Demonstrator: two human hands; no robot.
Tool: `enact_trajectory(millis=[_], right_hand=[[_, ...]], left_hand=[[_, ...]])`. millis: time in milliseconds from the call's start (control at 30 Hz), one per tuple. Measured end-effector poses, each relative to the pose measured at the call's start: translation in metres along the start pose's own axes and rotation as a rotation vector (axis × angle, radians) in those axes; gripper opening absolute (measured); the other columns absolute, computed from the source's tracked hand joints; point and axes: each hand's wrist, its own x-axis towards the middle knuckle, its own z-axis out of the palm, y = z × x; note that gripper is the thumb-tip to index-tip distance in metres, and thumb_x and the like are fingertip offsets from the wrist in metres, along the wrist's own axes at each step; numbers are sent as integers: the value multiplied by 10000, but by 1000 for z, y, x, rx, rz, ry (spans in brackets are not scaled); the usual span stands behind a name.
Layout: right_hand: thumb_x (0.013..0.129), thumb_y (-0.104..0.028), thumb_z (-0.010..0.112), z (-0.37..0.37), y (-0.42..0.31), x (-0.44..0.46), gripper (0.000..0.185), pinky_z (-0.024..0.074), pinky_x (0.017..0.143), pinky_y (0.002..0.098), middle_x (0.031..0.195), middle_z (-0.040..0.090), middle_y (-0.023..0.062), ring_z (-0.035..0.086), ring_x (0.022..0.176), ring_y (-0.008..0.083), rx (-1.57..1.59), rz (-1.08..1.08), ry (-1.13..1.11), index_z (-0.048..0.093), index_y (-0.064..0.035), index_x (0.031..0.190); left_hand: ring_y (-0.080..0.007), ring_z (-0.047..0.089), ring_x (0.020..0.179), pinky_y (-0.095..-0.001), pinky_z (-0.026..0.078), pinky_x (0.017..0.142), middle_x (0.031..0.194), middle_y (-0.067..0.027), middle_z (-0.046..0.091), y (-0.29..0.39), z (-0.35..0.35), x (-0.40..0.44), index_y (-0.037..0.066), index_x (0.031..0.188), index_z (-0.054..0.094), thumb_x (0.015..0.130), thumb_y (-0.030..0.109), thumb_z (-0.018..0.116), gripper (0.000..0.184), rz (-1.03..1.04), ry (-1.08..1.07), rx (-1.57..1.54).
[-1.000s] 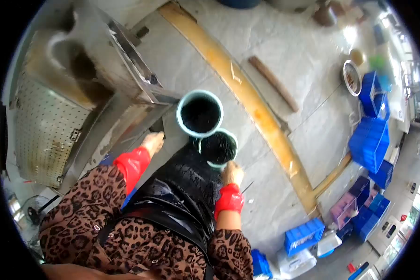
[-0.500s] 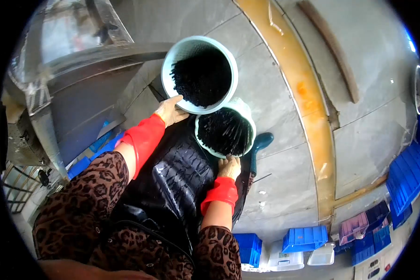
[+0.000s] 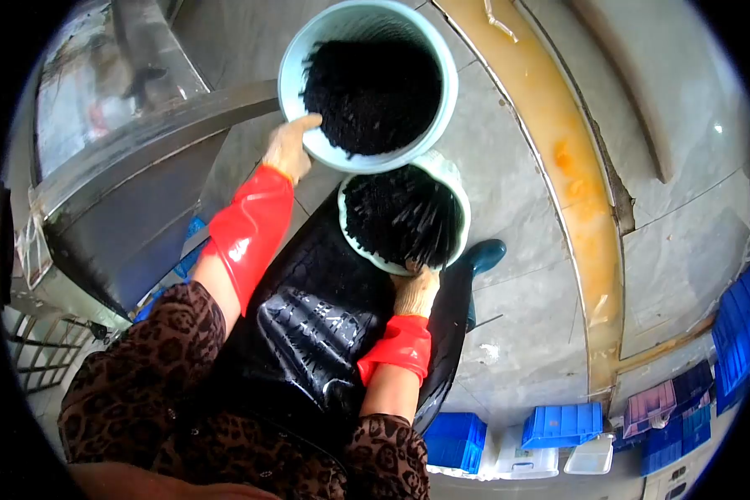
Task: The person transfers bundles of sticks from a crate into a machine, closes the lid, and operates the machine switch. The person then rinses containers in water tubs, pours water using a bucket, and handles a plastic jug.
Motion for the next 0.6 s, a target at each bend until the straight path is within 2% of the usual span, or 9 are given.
enact_trajectory(millis=[100, 167, 300, 367, 400, 433, 500, 567, 600], right_hand=[[646, 39, 416, 20, 18, 30, 491, 466, 663, 437, 1030, 444, 136, 495, 856, 312, 650, 118, -78, 367, -38, 1129], [684, -67, 452, -12, -51, 59, 405, 460, 716, 418, 996, 500, 165, 498, 916, 317, 1393, 596, 70, 430, 10, 1081], [662, -12, 414, -22, -85, 100, 489, 446, 745, 477, 1067, 412, 192, 467, 925, 360, 1180, 549, -72, 334, 22, 1143], [681, 19, 449, -16, -109, 101, 398, 513, 611, 349, 907, 504, 142, 554, 710, 264, 1320, 408, -59, 387, 48, 1074], [684, 15, 452, -12, -115, 109, 377, 516, 607, 342, 891, 509, 146, 558, 683, 257, 1336, 373, -86, 392, 57, 1054], [681, -4, 475, -8, -120, 122, 351, 517, 584, 328, 849, 525, 140, 565, 634, 246, 1285, 385, -95, 410, 64, 1020], [682, -33, 506, -2, -125, 145, 319, 516, 546, 307, 812, 534, 145, 569, 609, 236, 1162, 393, -133, 433, 72, 975], [707, -13, 478, 13, -122, 172, 364, 489, 677, 428, 926, 493, 200, 540, 797, 334, 1212, 278, -282, 378, 78, 1045], [713, -11, 502, 11, -136, 180, 348, 492, 678, 415, 908, 513, 191, 555, 752, 310, 1221, 272, -292, 392, 78, 1032]], left_hand=[[-303, 492, 956, -318, 385, 821, 1009, -191, 521, -3, -14, 63, 38, 960, 563, 681, -85, 474, 318, 114, -45, 162], [-315, 511, 916, -316, 397, 805, 997, -205, 522, 9, -15, 105, 63, 979, 560, 732, -38, 447, 290, 192, -62, 345], [-299, 498, 953, -305, 392, 842, 1022, -159, 524, 32, -45, 147, 135, 1025, 540, 643, -146, 496, 476, -11, -7, 309], [-294, 502, 952, -293, 390, 842, 1022, -144, 529, -3, -47, 159, 143, 1030, 537, 634, -141, 509, 488, -122, 104, -62], [-277, 523, 921, -283, 402, 801, 1014, -164, 532, -7, -51, 159, 97, 1032, 527, 662, 0, 573, 385, -59, 30, 289], [-254, 538, 868, -297, 400, 759, 992, -213, 523, -15, -55, 188, -14, 1007, 508, 675, 204, 603, 408, -597, 48, -334], [-245, 530, 850, -311, 390, 735, 976, -260, 505, -36, -52, 213, -103, 992, 464, 683, 341, 581, 553, -711, 171, -427], [-258, 516, 880, -321, 387, 745, 994, -281, 483, -86, -63, 247, -133, 1014, 412, 693, 330, 577, 588, -479, -299, 36], [-273, 510, 890, -306, 388, 776, 1006, -232, 498, -97, -58, 247, -84, 1052, 402, 697, 292, 587, 549, -455, -150, -32]])
